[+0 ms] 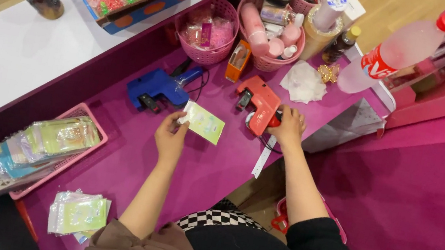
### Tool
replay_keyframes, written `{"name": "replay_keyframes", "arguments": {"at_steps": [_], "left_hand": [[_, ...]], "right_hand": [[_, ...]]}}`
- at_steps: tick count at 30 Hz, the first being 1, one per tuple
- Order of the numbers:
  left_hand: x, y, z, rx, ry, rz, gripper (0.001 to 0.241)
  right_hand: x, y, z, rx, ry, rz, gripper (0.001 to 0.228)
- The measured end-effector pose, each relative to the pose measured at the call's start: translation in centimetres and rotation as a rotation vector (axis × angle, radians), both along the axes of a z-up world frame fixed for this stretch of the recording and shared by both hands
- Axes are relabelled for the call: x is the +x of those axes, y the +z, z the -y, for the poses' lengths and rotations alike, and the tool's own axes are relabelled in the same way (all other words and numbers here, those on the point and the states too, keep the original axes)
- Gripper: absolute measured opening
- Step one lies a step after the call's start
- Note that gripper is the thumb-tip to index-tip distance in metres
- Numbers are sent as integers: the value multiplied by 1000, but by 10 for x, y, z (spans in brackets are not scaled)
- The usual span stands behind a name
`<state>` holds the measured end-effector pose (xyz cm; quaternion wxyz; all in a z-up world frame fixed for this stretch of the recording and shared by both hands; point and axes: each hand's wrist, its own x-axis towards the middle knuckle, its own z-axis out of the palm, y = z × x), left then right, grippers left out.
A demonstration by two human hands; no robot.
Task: The person applies adhesive labels to small plastic-wrapped retail items by hand using a hand-held tape dispenser to secure them.
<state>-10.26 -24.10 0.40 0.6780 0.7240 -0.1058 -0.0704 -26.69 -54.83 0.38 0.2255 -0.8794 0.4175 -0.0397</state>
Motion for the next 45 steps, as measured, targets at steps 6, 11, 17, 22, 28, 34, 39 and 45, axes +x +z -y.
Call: {"name": "replay_keyframes", "arguments": {"at_steps": [6, 11, 17, 22, 28, 34, 39, 45], "left_hand": [[10, -27, -19, 9, 80, -37, 29], [16, -22, -48, 13, 163, -19, 29], [18, 14, -90, 4, 295, -42, 29], [12, 47, -123, 45, 402, -44, 28], [9, 65, -137, 33, 463, -65, 29], [12, 61, -131, 20, 452, -87, 28], [16, 50, -130, -30, 472, -66, 28], [15, 84, -156, -70, 634, 46, 26]], "right_hand": [[17, 33, -24, -102, 95, 38, 71], [76, 26, -70, -138, 319, 142, 68], [162, -3, -125, -174, 656, 275, 58], [226, -19, -139, -170, 751, 221, 55], [278, -7, -137, -119, 842, 153, 58], [289, -5, -127, -88, 853, -71, 64], [284, -43, -127, -125, 886, -235, 67], [225, 54, -164, -106, 984, 21, 68]]}}
